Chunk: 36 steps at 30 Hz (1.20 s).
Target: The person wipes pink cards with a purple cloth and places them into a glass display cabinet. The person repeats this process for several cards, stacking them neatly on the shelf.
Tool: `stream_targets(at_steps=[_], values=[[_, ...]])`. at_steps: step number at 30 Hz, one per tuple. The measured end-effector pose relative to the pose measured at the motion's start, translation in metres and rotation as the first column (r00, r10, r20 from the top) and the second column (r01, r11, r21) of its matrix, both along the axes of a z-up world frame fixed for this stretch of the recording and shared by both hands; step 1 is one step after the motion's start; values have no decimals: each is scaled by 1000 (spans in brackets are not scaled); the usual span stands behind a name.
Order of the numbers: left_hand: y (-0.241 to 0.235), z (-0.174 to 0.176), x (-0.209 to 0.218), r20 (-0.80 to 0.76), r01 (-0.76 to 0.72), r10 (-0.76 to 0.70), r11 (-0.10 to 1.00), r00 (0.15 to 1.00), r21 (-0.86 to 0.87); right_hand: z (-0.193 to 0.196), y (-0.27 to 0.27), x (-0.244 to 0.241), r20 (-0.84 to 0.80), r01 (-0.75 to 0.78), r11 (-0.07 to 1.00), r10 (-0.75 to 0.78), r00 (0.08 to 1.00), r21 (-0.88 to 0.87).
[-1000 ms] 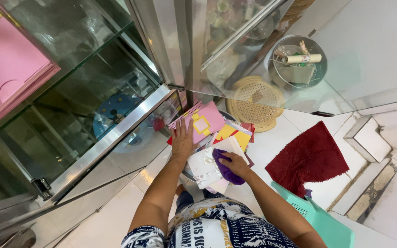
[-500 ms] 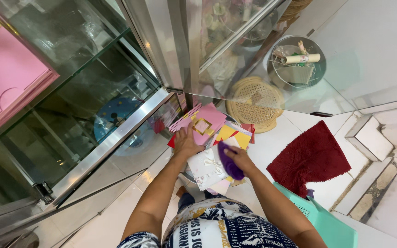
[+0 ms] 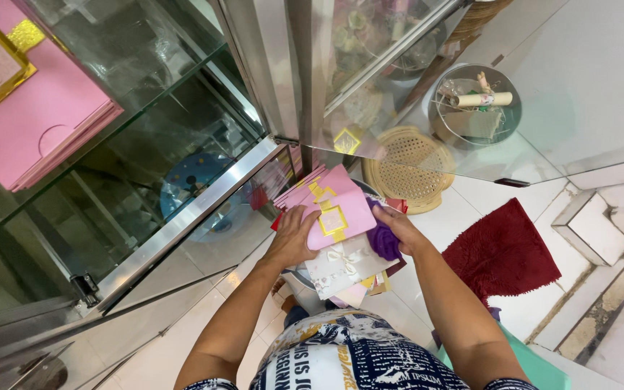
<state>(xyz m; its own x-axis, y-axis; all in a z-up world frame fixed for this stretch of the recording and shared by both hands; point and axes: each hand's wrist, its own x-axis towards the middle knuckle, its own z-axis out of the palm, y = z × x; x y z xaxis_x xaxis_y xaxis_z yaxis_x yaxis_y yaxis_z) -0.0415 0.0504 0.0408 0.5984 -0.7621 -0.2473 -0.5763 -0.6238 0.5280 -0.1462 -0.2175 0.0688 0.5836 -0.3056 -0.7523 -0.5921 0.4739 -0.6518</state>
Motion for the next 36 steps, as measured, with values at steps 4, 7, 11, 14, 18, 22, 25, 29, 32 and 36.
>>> stream_targets(at_steps=[4, 7, 11, 14, 18, 22, 25, 29, 32, 36], values=[[10, 18, 2, 20, 66, -67, 996, 998, 60, -29, -12, -3, 21, -125, 992, 125, 992, 32], [12, 27, 1, -15, 80, -79, 988, 997, 132, -47, -16, -6, 54, -132, 989, 128, 990, 61], [17, 58, 2, -332, -88, 87, 996, 939, 12, -22, -5, -6, 108, -105, 986, 92, 990, 127], [23, 73, -4, -675, -506, 287, 850, 680, -148, -5, -7, -9, 130, -92, 982, 71, 989, 166], [21, 79, -14, -983, -919, 174, 393, 60, 13, -4, -12, -10, 137, -114, 979, 91, 986, 172], [27, -13, -6, -995, -905, 95, 422, -12, 51, -10, -9, -2, 147, -136, 978, 113, 983, 160], [26, -2, -5, -998, -898, 63, 437, -20, 46, -1, -8, 3, 153, -147, 984, 131, 979, 97], [19, 6, -6, -983, -935, 174, 355, 58, 7, 34, -12, 12, -91, -399, 704, 432, 897, -588], [10, 21, -9, -954, -950, 266, 308, 136, -49, 41, -12, 23, -189, -388, 398, 454, 871, -831], [-11, 59, -29, -951, -973, 257, 199, 169, -119, 50, 20, 39, -4, -182, 333, 471, 882, -925]])
